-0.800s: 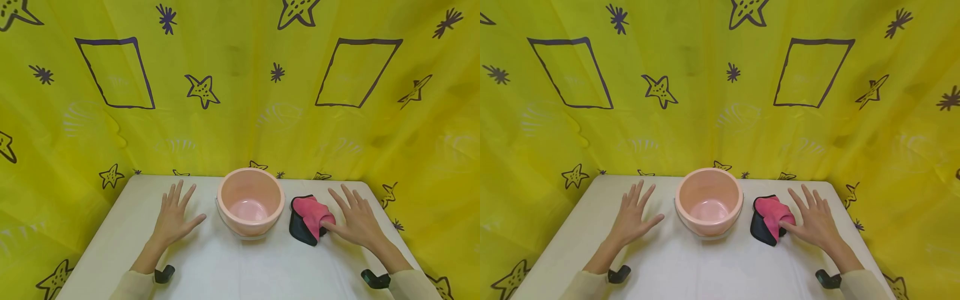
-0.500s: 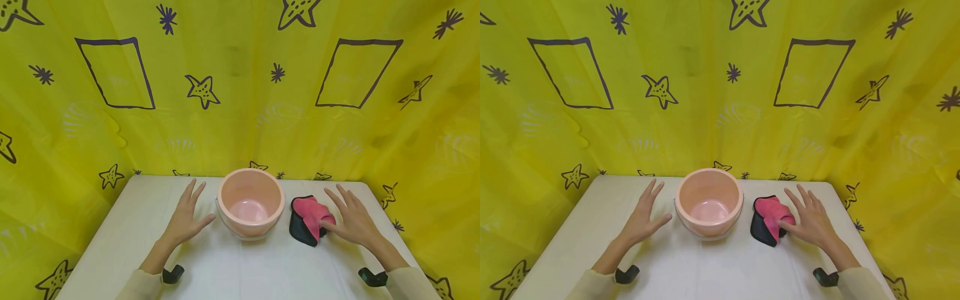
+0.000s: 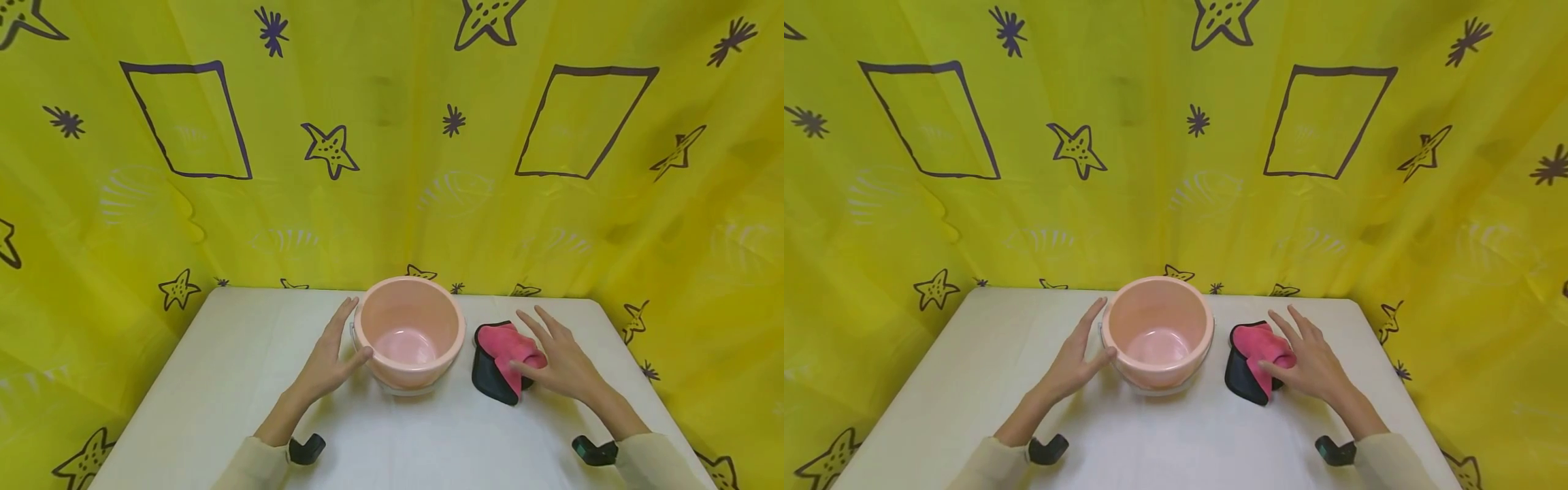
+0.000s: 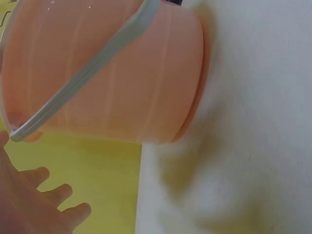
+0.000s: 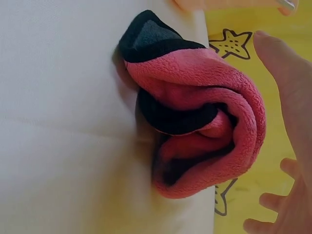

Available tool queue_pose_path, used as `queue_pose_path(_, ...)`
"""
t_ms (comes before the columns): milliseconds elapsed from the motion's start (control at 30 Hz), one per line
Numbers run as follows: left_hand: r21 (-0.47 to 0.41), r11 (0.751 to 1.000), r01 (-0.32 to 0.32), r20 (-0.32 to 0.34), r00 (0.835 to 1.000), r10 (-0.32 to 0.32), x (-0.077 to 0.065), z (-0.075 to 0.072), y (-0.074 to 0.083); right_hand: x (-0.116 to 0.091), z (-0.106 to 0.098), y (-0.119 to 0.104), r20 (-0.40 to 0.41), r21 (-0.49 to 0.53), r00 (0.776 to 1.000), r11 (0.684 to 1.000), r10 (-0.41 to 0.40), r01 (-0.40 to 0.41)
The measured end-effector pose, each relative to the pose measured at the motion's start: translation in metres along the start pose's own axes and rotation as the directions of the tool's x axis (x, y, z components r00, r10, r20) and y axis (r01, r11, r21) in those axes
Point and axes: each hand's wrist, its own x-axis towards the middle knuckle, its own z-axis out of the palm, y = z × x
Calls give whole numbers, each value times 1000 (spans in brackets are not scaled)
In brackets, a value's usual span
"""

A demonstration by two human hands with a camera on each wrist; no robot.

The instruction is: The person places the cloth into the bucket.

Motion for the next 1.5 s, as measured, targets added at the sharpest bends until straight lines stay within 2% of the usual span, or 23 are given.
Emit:
queue_pose_path(167,-62,998,15,1,1000,-15,-1,5,-1,-1,8,-2,72,87,994,993,76,-82)
queue_pose_path(300,-116,993,25,13,1000,-23,-1,8,-3,-2,17,-1,92,171,991,979,95,-109)
queue_pose_path(433,-165,986,29,33,999,-24,0,10,-6,-5,26,2,109,243,990,963,90,-114)
queue_pose_path(633,-235,971,46,61,998,-32,1,12,-9,-7,34,4,96,289,993,953,67,-92)
queue_pose_path(767,-273,960,56,64,997,-40,0,14,-11,-6,37,4,86,295,995,952,54,-77)
queue_pose_path(933,-286,956,63,61,997,-47,0,16,-11,-5,38,4,96,255,993,962,70,-92)
queue_pose_path(1000,-296,952,82,67,996,-65,0,14,-6,-5,37,4,101,248,993,965,67,-90)
queue_pose_path(1133,-316,944,98,86,993,-75,-1,4,13,-2,34,3,104,253,993,965,47,-72)
queue_pose_path(1233,-319,944,88,89,994,-63,-1,-2,23,0,32,3,100,261,995,964,26,-51)
queue_pose_path(1333,-326,942,80,84,995,-56,-1,-1,22,2,30,3,88,267,996,963,8,-32)
queue_pose_path(1500,-330,940,82,70,996,-62,-1,12,-2,4,28,1,78,277,997,960,9,-30)
